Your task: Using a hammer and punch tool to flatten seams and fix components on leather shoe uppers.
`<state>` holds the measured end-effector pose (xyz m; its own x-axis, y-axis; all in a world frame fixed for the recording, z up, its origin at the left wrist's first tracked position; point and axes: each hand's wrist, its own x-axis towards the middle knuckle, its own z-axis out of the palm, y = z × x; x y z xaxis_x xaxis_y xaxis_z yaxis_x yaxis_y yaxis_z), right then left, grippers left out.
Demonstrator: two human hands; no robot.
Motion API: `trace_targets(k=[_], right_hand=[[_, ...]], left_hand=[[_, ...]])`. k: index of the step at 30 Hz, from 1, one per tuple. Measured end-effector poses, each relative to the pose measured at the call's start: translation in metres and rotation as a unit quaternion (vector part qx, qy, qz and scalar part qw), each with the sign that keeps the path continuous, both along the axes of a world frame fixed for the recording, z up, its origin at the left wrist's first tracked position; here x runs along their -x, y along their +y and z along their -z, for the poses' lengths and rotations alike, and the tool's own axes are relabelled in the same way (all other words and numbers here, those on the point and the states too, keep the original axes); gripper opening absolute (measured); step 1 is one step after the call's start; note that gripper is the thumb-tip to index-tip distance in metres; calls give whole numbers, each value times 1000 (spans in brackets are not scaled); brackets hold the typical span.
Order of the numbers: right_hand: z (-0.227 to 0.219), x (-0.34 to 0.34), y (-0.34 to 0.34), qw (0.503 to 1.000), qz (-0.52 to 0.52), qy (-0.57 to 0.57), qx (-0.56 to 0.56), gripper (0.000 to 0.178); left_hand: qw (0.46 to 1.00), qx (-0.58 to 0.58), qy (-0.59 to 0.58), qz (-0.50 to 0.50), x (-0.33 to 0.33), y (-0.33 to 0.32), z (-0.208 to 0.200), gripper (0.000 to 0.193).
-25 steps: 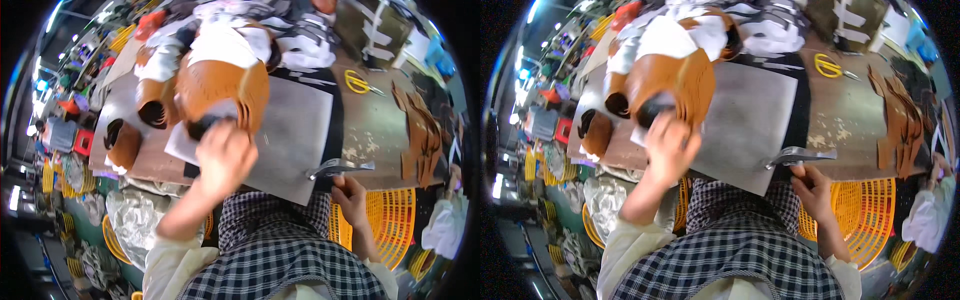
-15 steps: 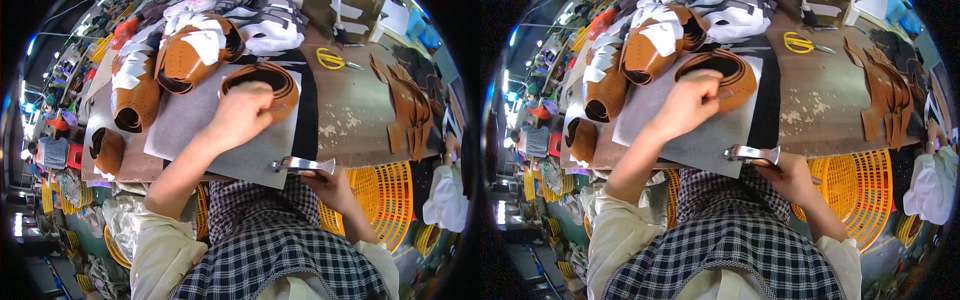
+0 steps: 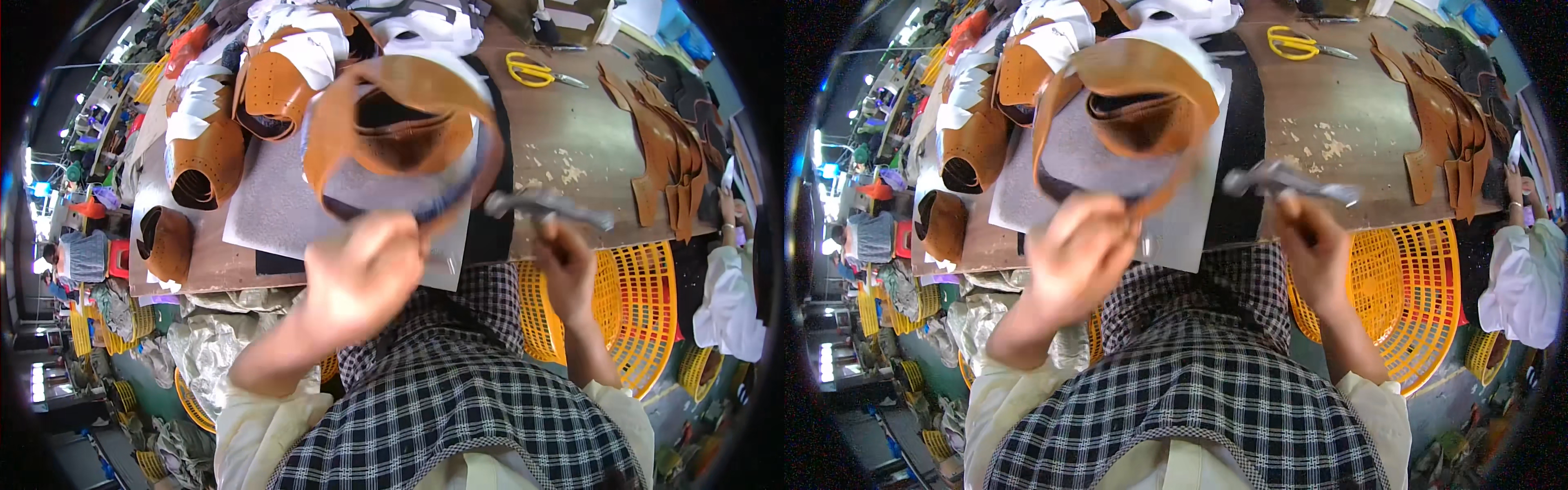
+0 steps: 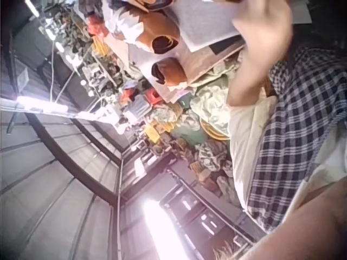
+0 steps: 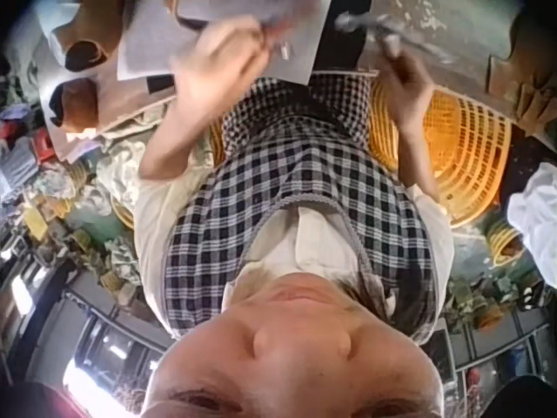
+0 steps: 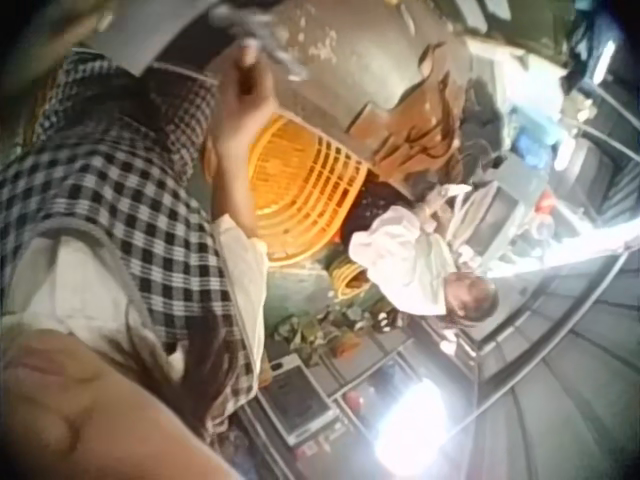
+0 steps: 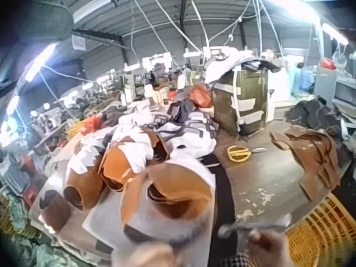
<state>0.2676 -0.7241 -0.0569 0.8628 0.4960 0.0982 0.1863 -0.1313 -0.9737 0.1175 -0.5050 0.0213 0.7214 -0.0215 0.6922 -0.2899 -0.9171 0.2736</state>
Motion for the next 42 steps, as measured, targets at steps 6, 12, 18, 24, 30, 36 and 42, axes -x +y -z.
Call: trace_targets(k=[6, 12, 18, 24, 30, 36, 42], right_hand=[[-47, -2, 5, 985, -91, -122, 82, 19], [-45, 8, 12, 945, -240, -174, 136, 25], [-50, 14, 11, 940, -248, -179, 152, 29], [-37, 13, 6, 942, -234, -194, 140, 35], [-44, 14, 10, 948, -232, -141, 164, 23], [-75, 13, 9, 980, -87, -182, 0, 6], [-72, 17, 15, 947, -215, -210, 115, 24]], left_hand=[[933, 91, 342, 60, 60, -39, 19, 12], [908, 333, 251, -43, 61, -36, 25, 13], [810, 560, 128, -119, 4, -23, 59, 6], [798, 573, 142, -119, -7, -22, 77, 5], [848, 483, 171, -133, -7, -23, 74, 5], [947, 250, 162, -120, -8, -26, 66, 3], [858, 472, 172, -108, -5, -15, 71, 6]])
